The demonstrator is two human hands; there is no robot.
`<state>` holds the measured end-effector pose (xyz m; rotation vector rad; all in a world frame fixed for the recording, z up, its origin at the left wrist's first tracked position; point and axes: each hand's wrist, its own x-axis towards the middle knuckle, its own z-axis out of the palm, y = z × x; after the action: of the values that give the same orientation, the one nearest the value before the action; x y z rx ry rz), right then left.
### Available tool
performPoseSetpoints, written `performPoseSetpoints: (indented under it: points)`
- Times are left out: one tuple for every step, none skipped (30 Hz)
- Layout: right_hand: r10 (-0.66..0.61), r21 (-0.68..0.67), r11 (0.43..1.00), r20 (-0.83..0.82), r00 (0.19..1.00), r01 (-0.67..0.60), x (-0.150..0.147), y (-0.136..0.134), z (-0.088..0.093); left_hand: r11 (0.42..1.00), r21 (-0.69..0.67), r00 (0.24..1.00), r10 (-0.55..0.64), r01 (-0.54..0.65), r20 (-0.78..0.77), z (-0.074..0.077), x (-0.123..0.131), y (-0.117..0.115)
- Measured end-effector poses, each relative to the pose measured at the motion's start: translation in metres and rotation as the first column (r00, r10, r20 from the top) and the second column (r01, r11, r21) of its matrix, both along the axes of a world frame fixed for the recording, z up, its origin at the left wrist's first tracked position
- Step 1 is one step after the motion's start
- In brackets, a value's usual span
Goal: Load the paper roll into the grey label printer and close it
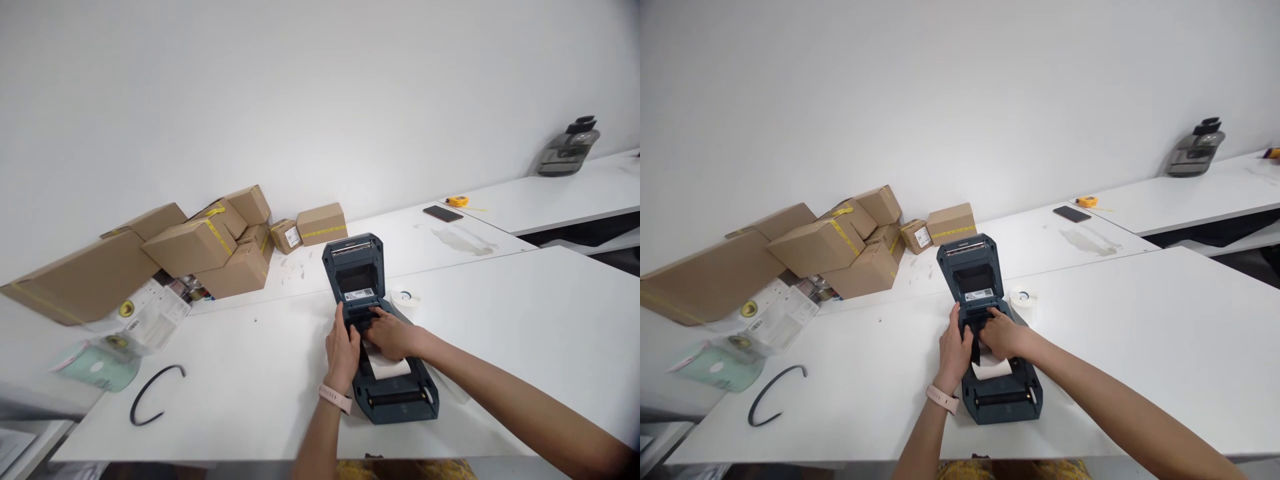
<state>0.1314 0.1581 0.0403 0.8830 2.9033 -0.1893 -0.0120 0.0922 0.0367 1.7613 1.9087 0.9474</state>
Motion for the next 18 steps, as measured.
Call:
performPoseSetpoints:
  points:
    - [0.005, -0.007, 1.0, 0.005, 1.0, -0.005, 0.002, -0.001, 0.002, 1.0, -0.001, 1.0, -0.006, 0.006, -0.013, 0.0, 0.0, 0.0]
    - [0.009, -0.016, 1.0, 0.005, 1.0, -0.008, 0.003, -0.002, 0.004, 1.0, -0.003, 1.0, -0.009, 0.009, -0.027, 0.0, -0.001, 0.0]
    - [0.012, -0.028, 1.0, 0.002, 1.0, -0.012, 0.004, -0.003, 0.006, 1.0, -0.008, 0.999, -0.01, 0.01, -0.037, 0.0, -0.001, 0.001]
    - [0.016, -0.042, 0.999, -0.004, 1.0, -0.016, 0.005, -0.003, 0.008, 1.0, -0.015, 0.999, -0.009, 0.008, -0.044, 0.0, -0.001, 0.001]
    - [0.019, -0.058, 0.998, -0.011, 1.0, -0.02, 0.005, -0.002, 0.01, 1.0, -0.02, 0.999, -0.002, 0.001, -0.043, -0.001, 0.0, 0.0]
    - [0.021, -0.075, 0.997, -0.02, 1.0, -0.022, 0.004, -0.001, 0.013, 1.0, -0.019, 0.999, 0.011, -0.011, -0.038, -0.001, 0.0, 0.0]
    - [0.021, -0.094, 0.995, -0.032, 0.999, -0.024, 0.004, 0.0, 0.016, 1.0, -0.017, 0.999, 0.021, -0.022, -0.032, -0.002, 0.0, -0.001]
    - [0.021, -0.115, 0.993, -0.049, 0.999, -0.027, 0.004, 0.001, 0.019, 0.999, -0.012, 0.999, 0.031, -0.032, -0.027, -0.003, 0.0, -0.001]
    - [0.023, -0.138, 0.99, -0.067, 0.997, -0.032, 0.007, 0.002, 0.024, 0.999, -0.003, 0.999, 0.038, -0.038, -0.024, -0.003, 0.0, -0.002]
    - [0.028, -0.156, 0.987, -0.086, 0.996, -0.041, 0.012, 0.001, 0.029, 0.999, 0.011, 0.999, 0.042, -0.042, -0.023, -0.004, 0.0, -0.003]
    - [0.035, -0.189, 0.98, -0.119, 0.992, -0.057, 0.02, -0.001, 0.035, 0.999, 0.025, 0.999, 0.041, -0.041, -0.022, -0.005, 0.001, -0.004]
    - [0.033, -0.241, 0.967, -0.181, 0.983, -0.077, 0.032, -0.003, 0.04, 0.999, 0.036, 0.999, 0.037, -0.036, -0.019, -0.006, 0.0, -0.004]
    - [0.014, -0.299, 0.95, -0.264, 0.964, -0.095, 0.046, -0.007, 0.045, 0.998, 0.047, 0.999, 0.031, -0.031, -0.011, -0.007, 0.0, -0.005]
    - [-0.034, -0.384, 0.915, -0.376, 0.926, -0.123, 0.064, -0.011, 0.048, 0.998, 0.061, 1.0, 0.027, -0.027, 0.001, -0.008, 0.0, -0.005]
    - [-0.138, -0.461, 0.877, -0.507, 0.851, -0.132, 0.084, -0.016, 0.048, 0.997, 0.076, 1.0, 0.023, -0.024, 0.016, -0.009, 0.0, -0.005]
    - [-0.229, -0.498, 0.859, -0.582, 0.78, -0.119, 0.104, -0.02, 0.046, 0.996, 0.092, 0.999, 0.02, -0.023, 0.032, -0.01, 0.0, -0.005]
    - [-0.338, -0.526, 0.848, -0.63, 0.699, -0.063, 0.124, -0.025, 0.041, 0.994, 0.103, 0.999, 0.017, -0.022, 0.049, -0.011, 0.0, -0.005]
    - [-0.428, -0.561, 0.828, -0.64, 0.638, -0.006, 0.142, -0.028, 0.033, 0.994, 0.11, 0.998, 0.017, -0.023, 0.063, -0.011, 0.001, -0.004]
